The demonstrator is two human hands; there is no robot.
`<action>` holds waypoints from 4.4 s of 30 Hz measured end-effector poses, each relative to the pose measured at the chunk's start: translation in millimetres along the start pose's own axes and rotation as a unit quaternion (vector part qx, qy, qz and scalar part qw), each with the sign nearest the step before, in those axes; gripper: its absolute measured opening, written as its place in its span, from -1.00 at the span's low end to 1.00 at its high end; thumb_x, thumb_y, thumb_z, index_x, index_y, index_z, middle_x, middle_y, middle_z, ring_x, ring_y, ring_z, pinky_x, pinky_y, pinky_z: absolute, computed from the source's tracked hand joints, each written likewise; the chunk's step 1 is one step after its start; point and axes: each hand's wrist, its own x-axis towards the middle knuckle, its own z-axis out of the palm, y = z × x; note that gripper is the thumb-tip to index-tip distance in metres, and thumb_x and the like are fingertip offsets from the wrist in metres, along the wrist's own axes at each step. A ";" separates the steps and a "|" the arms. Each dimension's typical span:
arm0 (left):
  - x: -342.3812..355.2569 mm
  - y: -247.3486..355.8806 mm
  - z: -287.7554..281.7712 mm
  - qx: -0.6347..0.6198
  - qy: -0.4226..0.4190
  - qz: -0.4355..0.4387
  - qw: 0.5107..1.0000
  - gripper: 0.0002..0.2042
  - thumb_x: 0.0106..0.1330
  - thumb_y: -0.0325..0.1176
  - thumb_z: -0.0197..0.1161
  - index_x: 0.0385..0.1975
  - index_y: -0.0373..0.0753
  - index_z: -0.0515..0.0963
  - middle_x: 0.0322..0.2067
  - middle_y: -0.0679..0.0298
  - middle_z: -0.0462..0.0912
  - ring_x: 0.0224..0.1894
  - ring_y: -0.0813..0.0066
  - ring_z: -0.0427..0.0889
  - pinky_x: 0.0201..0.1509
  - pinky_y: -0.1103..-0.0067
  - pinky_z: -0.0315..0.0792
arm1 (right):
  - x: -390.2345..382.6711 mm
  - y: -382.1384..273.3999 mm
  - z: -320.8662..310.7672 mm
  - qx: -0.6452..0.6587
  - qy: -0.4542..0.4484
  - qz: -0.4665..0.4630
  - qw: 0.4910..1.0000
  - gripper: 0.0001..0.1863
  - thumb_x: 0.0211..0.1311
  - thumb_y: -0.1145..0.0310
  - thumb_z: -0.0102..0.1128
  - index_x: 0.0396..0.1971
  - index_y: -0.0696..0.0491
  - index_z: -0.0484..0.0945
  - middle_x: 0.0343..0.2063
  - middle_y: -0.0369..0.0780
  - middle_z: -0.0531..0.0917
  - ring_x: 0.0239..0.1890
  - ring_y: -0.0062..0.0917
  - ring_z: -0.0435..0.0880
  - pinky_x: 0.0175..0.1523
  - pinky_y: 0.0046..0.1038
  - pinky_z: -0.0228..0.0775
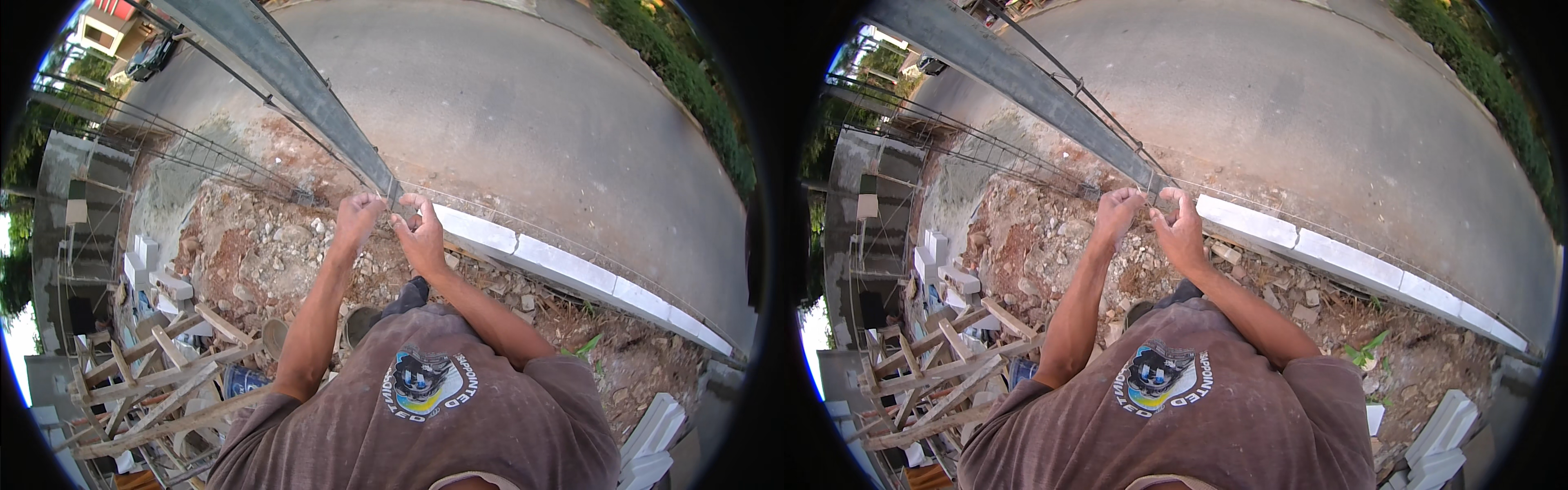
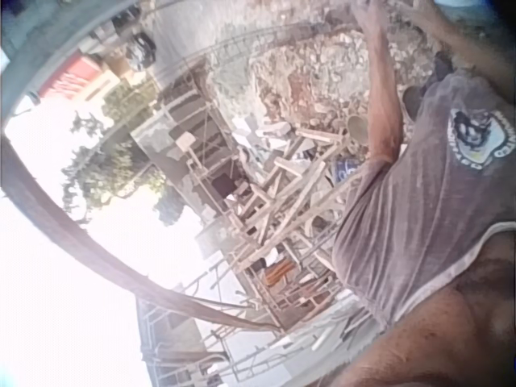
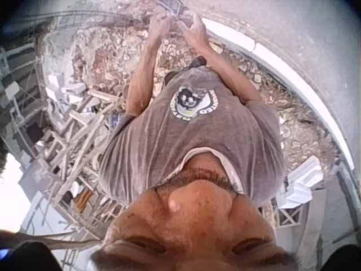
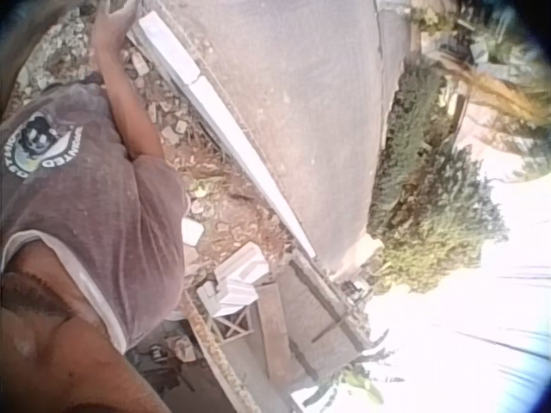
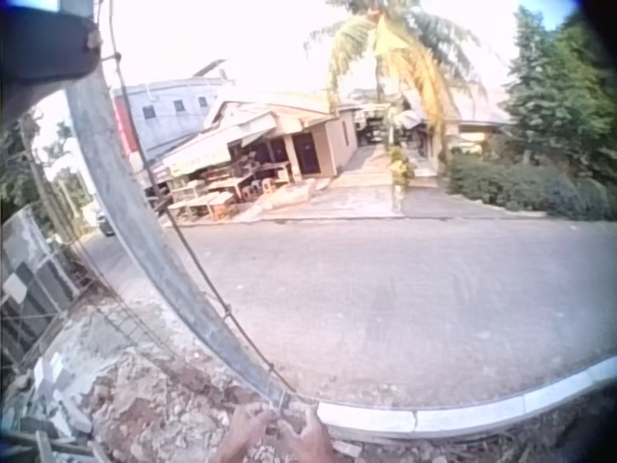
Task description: The person secures a string line to a metal fence post using a small wooden block as an anchor. They then use a trowel to scoop cement from a bucket and apply it to the top edge of a white curb, smoothing the surface along the string line.
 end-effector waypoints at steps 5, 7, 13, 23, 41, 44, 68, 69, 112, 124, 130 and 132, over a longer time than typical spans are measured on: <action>-1.4 11.1 0.5 -0.046 -0.023 -0.039 0.998 -0.86 0.24 -0.39 0.29 -0.41 -0.36 0.63 -0.54 0.38 0.60 -0.52 0.71 0.44 -0.46 0.68 0.28 | 20.8 4.6 10.3 0.111 -0.119 0.124 0.979 -0.66 0.26 0.43 0.28 -0.02 0.18 0.45 -0.46 -0.29 0.62 -0.48 -0.74 0.45 -0.38 -0.60 0.29; -0.4 9.0 -1.6 -0.036 -0.022 -0.031 0.999 -0.86 0.25 -0.39 0.30 -0.40 -0.36 0.64 -0.53 0.38 0.61 -0.50 0.72 0.45 -0.45 0.69 0.29 | 23.8 7.5 8.9 -0.012 -0.114 0.052 0.992 -0.69 0.29 0.40 0.27 -0.04 0.18 0.46 -0.45 -0.29 0.61 -0.47 -0.74 0.44 -0.36 -0.60 0.30; -8.5 12.0 -5.6 -0.020 -0.026 0.007 0.999 -0.83 0.30 -0.37 0.32 -0.37 -0.38 0.64 -0.51 0.37 0.64 -0.48 0.73 0.46 -0.44 0.69 0.29 | 37.5 -3.9 -9.2 -0.008 -0.181 0.054 0.982 -0.75 0.33 0.35 0.22 -0.10 0.17 0.51 -0.46 -0.29 0.63 -0.46 -0.64 0.46 -0.31 -0.43 0.34; -10.6 20.2 -7.5 0.164 0.120 0.138 0.969 -0.83 0.32 -0.37 0.26 -0.32 -0.39 0.61 -0.56 0.06 0.64 -0.52 0.44 0.58 -0.35 0.45 0.45 | 79.4 -15.0 -25.1 -0.211 -0.187 -0.052 0.958 -0.80 0.33 0.37 0.14 -0.22 0.21 0.49 -0.49 0.07 0.58 -0.40 -0.06 0.58 -0.28 -0.20 0.34; -12.3 29.7 -31.3 0.350 0.004 0.279 0.894 -0.77 0.25 -0.47 0.13 -0.17 -0.24 0.69 -0.40 -0.10 0.67 -0.35 -0.08 0.69 -0.24 0.25 0.54 | 86.0 -7.2 -27.6 -0.206 -0.208 -0.088 0.952 -0.84 0.31 0.42 0.15 -0.22 0.19 0.53 -0.58 -0.02 0.55 -0.50 -0.26 0.57 -0.31 -0.24 0.35; -7.7 36.6 -33.7 0.368 -0.021 0.264 0.891 -0.76 0.25 -0.45 0.13 -0.17 -0.24 0.69 -0.36 -0.10 0.68 -0.32 -0.05 0.69 -0.19 0.29 0.55 | 87.7 0.1 -21.8 -0.195 -0.171 -0.104 0.960 -0.85 0.31 0.41 0.15 -0.24 0.19 0.52 -0.58 -0.02 0.56 -0.52 -0.27 0.57 -0.33 -0.26 0.35; -11.5 20.9 -6.7 0.221 -0.033 0.218 0.950 -0.72 0.25 -0.45 0.15 -0.11 -0.42 0.66 -0.30 -0.11 0.72 -0.27 0.17 0.76 -0.16 0.45 0.55 | 10.0 36.7 32.4 0.001 -0.009 -0.064 0.998 -0.89 0.23 0.53 0.19 -0.28 0.20 0.63 -0.52 -0.23 0.56 -0.48 -0.59 0.45 -0.34 -0.50 0.33; -15.7 21.8 -6.9 0.245 -0.030 0.206 0.947 -0.72 0.26 -0.46 0.15 -0.10 -0.41 0.65 -0.25 -0.13 0.71 -0.23 0.14 0.76 -0.11 0.44 0.56 | 8.5 35.7 32.9 -0.001 -0.008 -0.059 0.998 -0.88 0.22 0.53 0.19 -0.28 0.20 0.64 -0.52 -0.21 0.57 -0.48 -0.57 0.46 -0.33 -0.49 0.34; -25.1 1.9 17.0 0.174 0.116 0.233 0.950 -0.85 0.28 -0.40 0.30 -0.23 -0.29 0.68 -0.31 0.08 0.71 -0.28 0.17 0.71 -0.20 0.41 0.54 | 52.0 5.9 -7.5 -0.090 -0.081 0.013 0.993 -0.83 0.23 0.38 0.26 -0.34 0.19 0.65 -0.41 -0.20 0.61 -0.44 -0.57 0.51 -0.29 -0.47 0.35; -9.1 -2.7 8.4 0.057 0.073 0.117 0.989 -0.81 0.22 -0.31 0.36 -0.34 -0.33 0.67 -0.54 0.23 0.69 -0.49 0.61 0.60 -0.38 0.59 0.45 | 57.9 8.0 -11.2 -0.077 -0.120 -0.079 0.987 -0.85 0.24 0.40 0.23 -0.37 0.19 0.63 -0.42 -0.18 0.57 -0.37 -0.51 0.54 -0.25 -0.45 0.35; -2.0 10.2 -4.0 0.175 0.044 0.129 0.975 -0.79 0.17 -0.26 0.39 -0.39 -0.29 0.66 -0.55 0.23 0.68 -0.52 0.48 0.62 -0.39 0.49 0.46 | 75.7 32.3 -19.3 -0.006 -0.186 0.039 0.982 -0.82 0.17 0.37 0.35 -0.35 0.19 0.67 -0.46 -0.29 0.63 -0.44 -0.69 0.50 -0.31 -0.57 0.34; -0.5 12.3 -5.4 0.205 0.051 0.168 0.963 -0.80 0.16 -0.29 0.42 -0.42 -0.32 0.64 -0.58 0.22 0.65 -0.54 0.51 0.56 -0.41 0.51 0.43 | 76.9 31.7 -19.9 -0.002 -0.195 0.047 0.980 -0.83 0.18 0.37 0.37 -0.35 0.18 0.67 -0.49 -0.34 0.62 -0.46 -0.74 0.48 -0.35 -0.62 0.31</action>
